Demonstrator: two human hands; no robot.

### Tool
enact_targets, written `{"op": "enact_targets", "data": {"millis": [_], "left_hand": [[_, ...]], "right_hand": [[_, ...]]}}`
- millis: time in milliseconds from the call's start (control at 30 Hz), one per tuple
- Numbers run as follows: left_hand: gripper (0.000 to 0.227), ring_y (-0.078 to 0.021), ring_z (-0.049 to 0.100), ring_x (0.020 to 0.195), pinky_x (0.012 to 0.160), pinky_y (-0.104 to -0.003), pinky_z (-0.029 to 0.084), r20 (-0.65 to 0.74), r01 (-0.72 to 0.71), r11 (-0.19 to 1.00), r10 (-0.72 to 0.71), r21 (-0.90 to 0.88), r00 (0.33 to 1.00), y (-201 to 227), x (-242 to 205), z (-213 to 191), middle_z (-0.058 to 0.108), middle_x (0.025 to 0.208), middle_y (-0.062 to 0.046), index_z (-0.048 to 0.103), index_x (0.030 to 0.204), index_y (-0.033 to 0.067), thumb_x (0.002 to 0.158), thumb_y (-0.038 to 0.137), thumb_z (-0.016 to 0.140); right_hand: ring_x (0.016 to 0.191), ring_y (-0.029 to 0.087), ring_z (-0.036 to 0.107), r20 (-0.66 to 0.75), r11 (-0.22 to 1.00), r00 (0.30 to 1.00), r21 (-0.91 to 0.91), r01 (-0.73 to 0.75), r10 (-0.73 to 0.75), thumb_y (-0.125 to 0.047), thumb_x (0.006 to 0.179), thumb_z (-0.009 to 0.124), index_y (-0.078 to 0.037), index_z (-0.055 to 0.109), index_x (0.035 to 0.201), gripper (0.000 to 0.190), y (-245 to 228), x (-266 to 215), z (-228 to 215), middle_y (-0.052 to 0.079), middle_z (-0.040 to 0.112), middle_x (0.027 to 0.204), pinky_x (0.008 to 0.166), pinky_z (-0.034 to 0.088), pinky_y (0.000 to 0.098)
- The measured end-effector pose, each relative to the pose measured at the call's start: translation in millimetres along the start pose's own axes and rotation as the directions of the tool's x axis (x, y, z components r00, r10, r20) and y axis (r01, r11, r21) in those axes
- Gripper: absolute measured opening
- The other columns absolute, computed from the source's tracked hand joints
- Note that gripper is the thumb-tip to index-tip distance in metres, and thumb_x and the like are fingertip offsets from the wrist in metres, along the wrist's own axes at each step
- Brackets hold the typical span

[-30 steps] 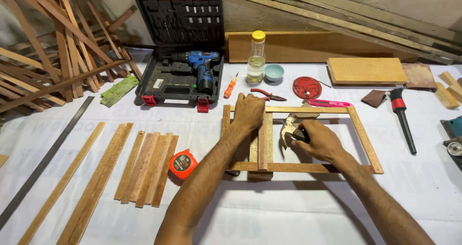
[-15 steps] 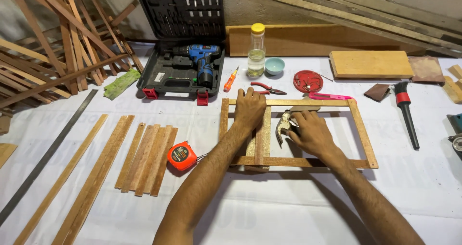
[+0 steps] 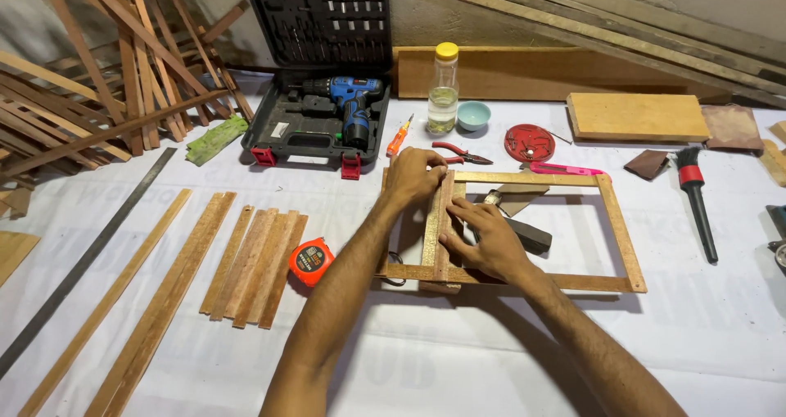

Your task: The person measures a rectangular wooden frame with a tape measure and a steel ruler, marks a position, and fits a wooden crossbar across the frame. They then hold the crossbar in place and hammer nails into it to secure it to the frame.

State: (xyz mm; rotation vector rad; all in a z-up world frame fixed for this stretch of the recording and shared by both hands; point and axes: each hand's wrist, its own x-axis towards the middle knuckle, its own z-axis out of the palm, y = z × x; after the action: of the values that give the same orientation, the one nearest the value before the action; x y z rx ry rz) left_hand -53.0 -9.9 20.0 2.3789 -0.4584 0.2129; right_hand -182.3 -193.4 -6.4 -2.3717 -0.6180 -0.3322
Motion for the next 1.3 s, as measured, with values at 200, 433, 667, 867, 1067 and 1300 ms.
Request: {"op": "enact_targets", "data": {"millis": [200,433,667,867,1067,1300], "left_hand": [[0.014,-0.0191,0.077,0.078,0.074,-0.032,0.062,-0.196,-0.149,0.980,0.122,-0.129,0.973,-23,-16,-29,0.079,0.085,-0.010,0.078,0.091,0.0047,0.083,0.015,0.072],[0.017,-0.0229,0.077,0.076,0.074,-0.035,0.062,-0.191,0.095,0.995,-0.098,-0.025,0.977,-63,-54,-84,0.078,0.082,-0.012,0.077,0.091,0.0043,0.077,0.014,0.072],[0.023,-0.0323,0.073,0.094,0.087,-0.043,0.058,0.022,0.231,0.927,-0.248,0.295,0.968,-111,-79,-74,0.077,0.094,-0.014,0.078,0.098,0.0102,0.076,0.013,0.073],[0.032,-0.0305,0.072,0.098,0.090,-0.043,0.056,0.099,0.196,0.929,-0.237,0.314,0.967,-102,-75,-89,0.077,0.098,-0.011,0.074,0.108,0.0113,0.076,0.012,0.072],[0.027,-0.0284,0.073,0.087,0.080,-0.042,0.058,0.015,0.184,0.972,-0.188,0.145,0.982,-110,-54,-116,0.077,0.087,-0.008,0.077,0.105,0.0114,0.079,0.016,0.072],[0.021,-0.0223,0.074,0.074,0.070,-0.037,0.059,-0.067,0.151,0.976,-0.163,-0.159,0.984,-144,-8,-137,0.076,0.080,-0.007,0.075,0.099,0.0067,0.081,0.018,0.074]], "right_hand": [[0.114,0.030,0.060,0.033,0.998,0.998,-0.039,-0.047,0.048,-0.043,0.084,0.076,-0.007,0.064,0.131,0.061,-13,4,-7,0.008,0.060,0.145,0.100,0.051,0.0412],[0.125,0.034,0.053,0.146,0.977,0.989,-0.205,0.050,-0.020,-0.044,0.087,0.075,-0.005,0.064,0.131,0.061,-7,21,-13,0.015,0.059,0.139,0.102,0.047,0.0464],[0.124,0.031,0.056,0.231,0.968,0.971,-0.249,-0.002,0.062,-0.045,0.087,0.073,-0.009,0.069,0.123,0.051,-15,36,-23,0.013,0.064,0.133,0.104,0.050,0.0448],[0.121,0.032,0.060,0.255,0.964,0.960,-0.263,-0.046,0.115,-0.044,0.085,0.075,-0.011,0.071,0.119,0.047,-19,47,-28,0.013,0.067,0.127,0.100,0.052,0.0452],[0.107,0.029,0.068,0.183,0.984,0.977,-0.163,-0.076,0.106,-0.040,0.086,0.075,-0.008,0.072,0.119,0.046,-30,98,-20,0.015,0.072,0.116,0.090,0.057,0.0422],[0.085,0.030,0.077,0.211,0.975,0.954,0.017,-0.221,0.213,-0.036,0.087,0.075,0.001,0.070,0.119,0.049,-30,222,38,0.018,0.076,0.103,0.077,0.061,0.0412]]}}
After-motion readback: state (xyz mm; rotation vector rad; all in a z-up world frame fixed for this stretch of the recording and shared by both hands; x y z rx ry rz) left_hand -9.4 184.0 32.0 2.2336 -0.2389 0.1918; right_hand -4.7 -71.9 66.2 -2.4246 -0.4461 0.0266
